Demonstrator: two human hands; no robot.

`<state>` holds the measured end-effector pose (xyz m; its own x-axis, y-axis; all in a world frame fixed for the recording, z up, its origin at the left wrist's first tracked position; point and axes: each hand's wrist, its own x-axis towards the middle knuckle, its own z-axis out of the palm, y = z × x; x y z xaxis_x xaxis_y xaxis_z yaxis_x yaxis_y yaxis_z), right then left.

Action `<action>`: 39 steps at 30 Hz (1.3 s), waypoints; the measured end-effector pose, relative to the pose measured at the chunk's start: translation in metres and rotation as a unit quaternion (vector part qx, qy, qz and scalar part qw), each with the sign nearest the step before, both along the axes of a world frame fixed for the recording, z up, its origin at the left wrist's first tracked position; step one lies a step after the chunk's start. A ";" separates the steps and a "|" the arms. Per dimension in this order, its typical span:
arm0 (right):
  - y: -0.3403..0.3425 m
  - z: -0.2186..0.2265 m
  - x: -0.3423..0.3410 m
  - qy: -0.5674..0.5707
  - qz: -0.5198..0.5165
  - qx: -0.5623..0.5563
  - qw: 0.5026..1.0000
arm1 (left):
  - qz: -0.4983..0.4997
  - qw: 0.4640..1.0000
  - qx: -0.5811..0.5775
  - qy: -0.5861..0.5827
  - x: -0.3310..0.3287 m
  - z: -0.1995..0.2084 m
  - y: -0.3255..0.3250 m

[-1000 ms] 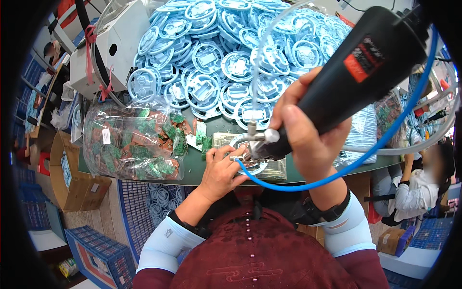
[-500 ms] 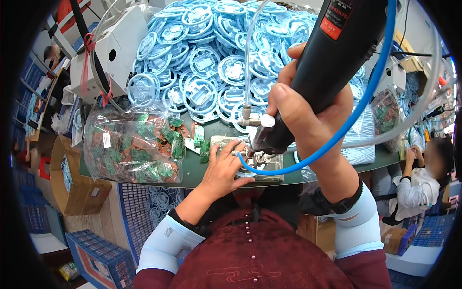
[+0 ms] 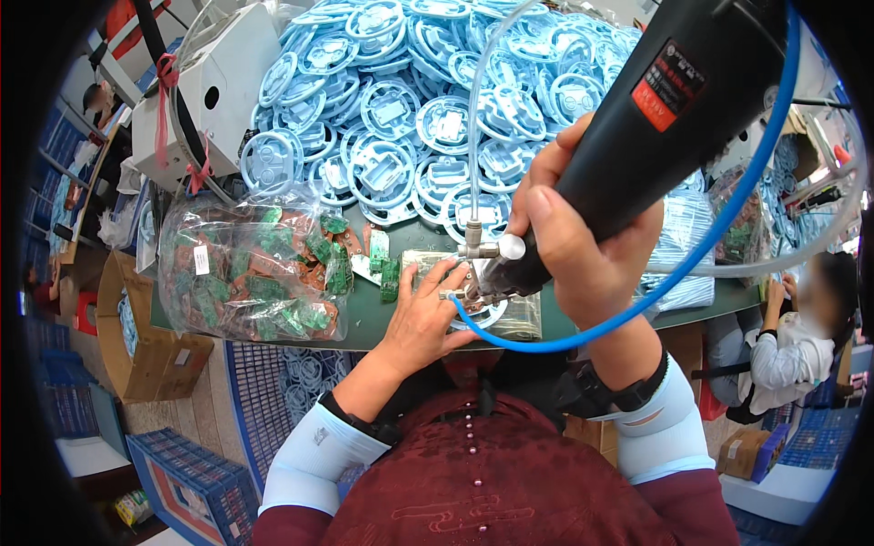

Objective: Assembling electronic components by fitting parts together and using a power screwdriver.

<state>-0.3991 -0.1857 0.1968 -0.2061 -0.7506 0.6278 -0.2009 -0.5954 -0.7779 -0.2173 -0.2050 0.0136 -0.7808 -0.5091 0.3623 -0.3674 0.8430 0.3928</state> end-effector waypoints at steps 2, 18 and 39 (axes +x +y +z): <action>0.002 -0.001 0.006 -0.031 0.004 0.005 1.000 | 0.001 1.000 -0.001 -0.004 0.000 0.005 -0.002; -0.029 0.000 -0.058 -0.002 -0.125 0.049 0.991 | -0.043 0.997 0.062 0.016 0.013 0.006 -0.001; 0.090 -0.132 -0.163 0.358 -0.371 0.278 0.810 | 0.128 0.983 -0.107 0.075 -0.022 0.000 -0.105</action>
<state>-0.5617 -0.0961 0.0643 -0.4623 -0.7945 0.3938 -0.8620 0.2984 -0.4099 -0.2388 -0.3102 0.0141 -0.5660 -0.5818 0.5840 -0.5305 0.7993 0.2821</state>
